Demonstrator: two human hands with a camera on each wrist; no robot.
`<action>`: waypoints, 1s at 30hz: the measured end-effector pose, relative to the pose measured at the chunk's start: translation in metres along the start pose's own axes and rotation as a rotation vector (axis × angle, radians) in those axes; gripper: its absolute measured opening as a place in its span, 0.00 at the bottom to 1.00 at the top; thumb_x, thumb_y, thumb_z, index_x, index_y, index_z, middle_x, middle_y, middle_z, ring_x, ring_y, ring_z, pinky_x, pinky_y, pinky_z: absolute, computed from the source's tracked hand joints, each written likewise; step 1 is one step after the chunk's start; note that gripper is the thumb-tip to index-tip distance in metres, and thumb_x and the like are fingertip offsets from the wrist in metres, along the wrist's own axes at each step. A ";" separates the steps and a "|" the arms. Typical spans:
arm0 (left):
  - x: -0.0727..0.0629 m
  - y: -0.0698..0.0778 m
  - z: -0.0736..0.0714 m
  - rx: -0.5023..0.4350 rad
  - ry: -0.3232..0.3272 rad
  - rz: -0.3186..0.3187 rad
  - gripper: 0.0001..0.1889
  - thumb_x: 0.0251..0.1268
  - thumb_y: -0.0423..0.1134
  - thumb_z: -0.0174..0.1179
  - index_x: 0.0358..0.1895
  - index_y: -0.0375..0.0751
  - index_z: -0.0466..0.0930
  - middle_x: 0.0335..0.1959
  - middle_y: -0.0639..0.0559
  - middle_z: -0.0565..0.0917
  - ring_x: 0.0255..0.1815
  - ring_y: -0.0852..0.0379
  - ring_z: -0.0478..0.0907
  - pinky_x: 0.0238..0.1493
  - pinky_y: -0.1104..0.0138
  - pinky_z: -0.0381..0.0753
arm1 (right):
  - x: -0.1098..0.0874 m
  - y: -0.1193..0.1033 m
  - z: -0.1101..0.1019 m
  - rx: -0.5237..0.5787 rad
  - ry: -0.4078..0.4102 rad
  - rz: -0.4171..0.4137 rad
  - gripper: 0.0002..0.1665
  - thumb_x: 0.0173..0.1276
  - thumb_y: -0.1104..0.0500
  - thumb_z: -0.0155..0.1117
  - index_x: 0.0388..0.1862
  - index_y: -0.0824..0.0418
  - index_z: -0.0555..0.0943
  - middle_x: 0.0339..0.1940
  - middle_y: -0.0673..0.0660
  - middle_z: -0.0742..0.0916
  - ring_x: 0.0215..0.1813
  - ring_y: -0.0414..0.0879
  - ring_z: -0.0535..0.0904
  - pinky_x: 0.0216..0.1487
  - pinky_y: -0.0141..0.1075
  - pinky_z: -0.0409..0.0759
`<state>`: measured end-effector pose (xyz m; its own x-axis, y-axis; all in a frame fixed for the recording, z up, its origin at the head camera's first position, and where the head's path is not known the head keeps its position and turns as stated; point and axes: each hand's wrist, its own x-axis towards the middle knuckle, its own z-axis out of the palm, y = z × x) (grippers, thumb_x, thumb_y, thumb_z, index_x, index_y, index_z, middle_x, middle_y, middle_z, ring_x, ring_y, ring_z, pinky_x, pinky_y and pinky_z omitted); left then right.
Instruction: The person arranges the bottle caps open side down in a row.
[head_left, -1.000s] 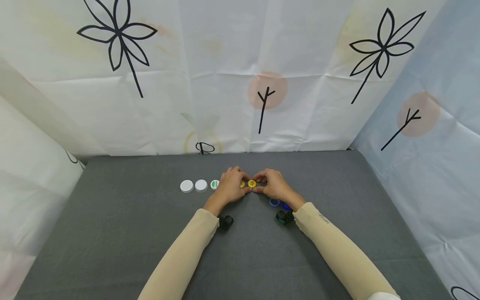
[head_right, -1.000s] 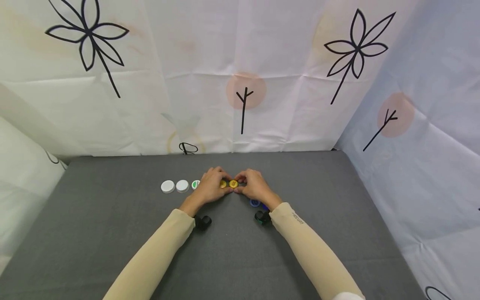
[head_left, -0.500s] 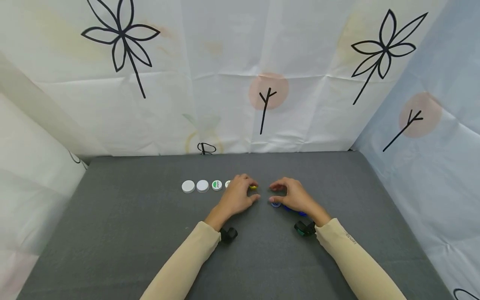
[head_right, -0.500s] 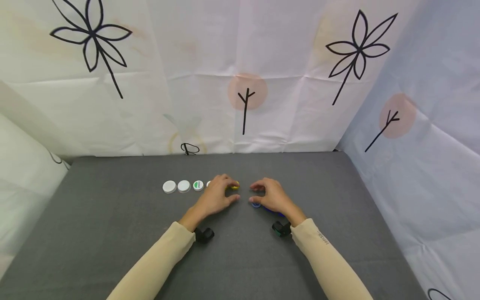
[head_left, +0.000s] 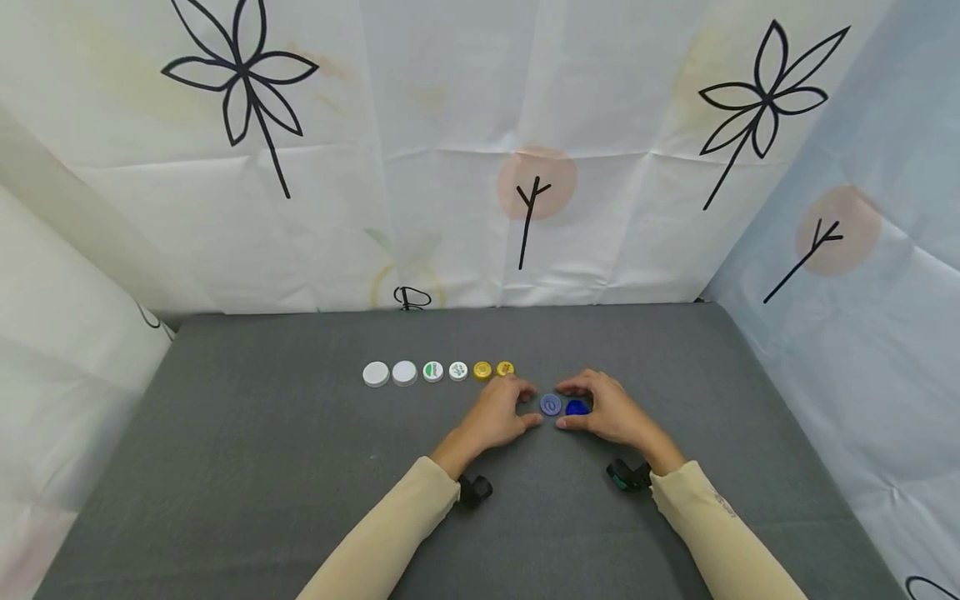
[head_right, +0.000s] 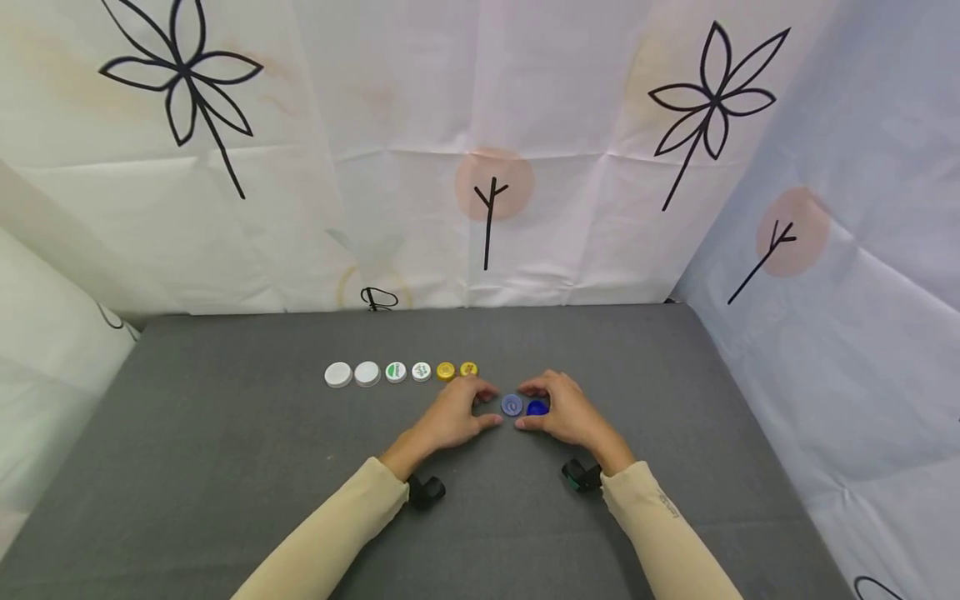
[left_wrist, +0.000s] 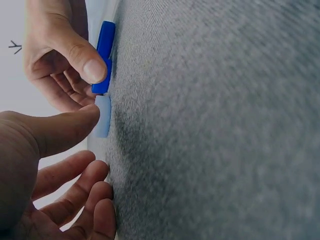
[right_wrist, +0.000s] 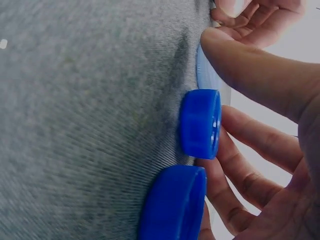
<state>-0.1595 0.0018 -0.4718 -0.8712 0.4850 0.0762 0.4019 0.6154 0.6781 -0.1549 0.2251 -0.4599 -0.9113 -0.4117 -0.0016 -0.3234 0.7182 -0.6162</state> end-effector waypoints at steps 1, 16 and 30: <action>0.001 0.000 0.001 0.003 0.000 -0.005 0.18 0.61 0.41 0.74 0.51 0.36 0.86 0.41 0.49 0.83 0.44 0.54 0.78 0.50 0.60 0.77 | 0.000 0.001 0.001 -0.006 0.005 -0.002 0.29 0.57 0.57 0.82 0.55 0.65 0.85 0.44 0.55 0.84 0.47 0.51 0.78 0.50 0.51 0.74; 0.010 0.001 0.010 0.081 0.034 -0.029 0.13 0.57 0.44 0.76 0.43 0.44 0.91 0.33 0.54 0.78 0.35 0.58 0.73 0.40 0.66 0.72 | 0.000 -0.001 0.008 -0.035 0.057 -0.015 0.17 0.59 0.60 0.80 0.47 0.60 0.89 0.41 0.54 0.82 0.42 0.50 0.74 0.44 0.46 0.70; 0.004 -0.007 0.000 -0.239 0.037 -0.018 0.11 0.64 0.35 0.72 0.46 0.37 0.87 0.35 0.51 0.86 0.35 0.60 0.78 0.38 0.69 0.77 | 0.000 -0.010 0.010 0.008 0.125 -0.073 0.19 0.60 0.59 0.79 0.50 0.59 0.88 0.44 0.54 0.86 0.47 0.53 0.77 0.49 0.52 0.73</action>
<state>-0.1656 -0.0004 -0.4765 -0.8892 0.4493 0.0858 0.3114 0.4572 0.8331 -0.1491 0.2124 -0.4612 -0.9102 -0.3894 0.1408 -0.3882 0.6841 -0.6176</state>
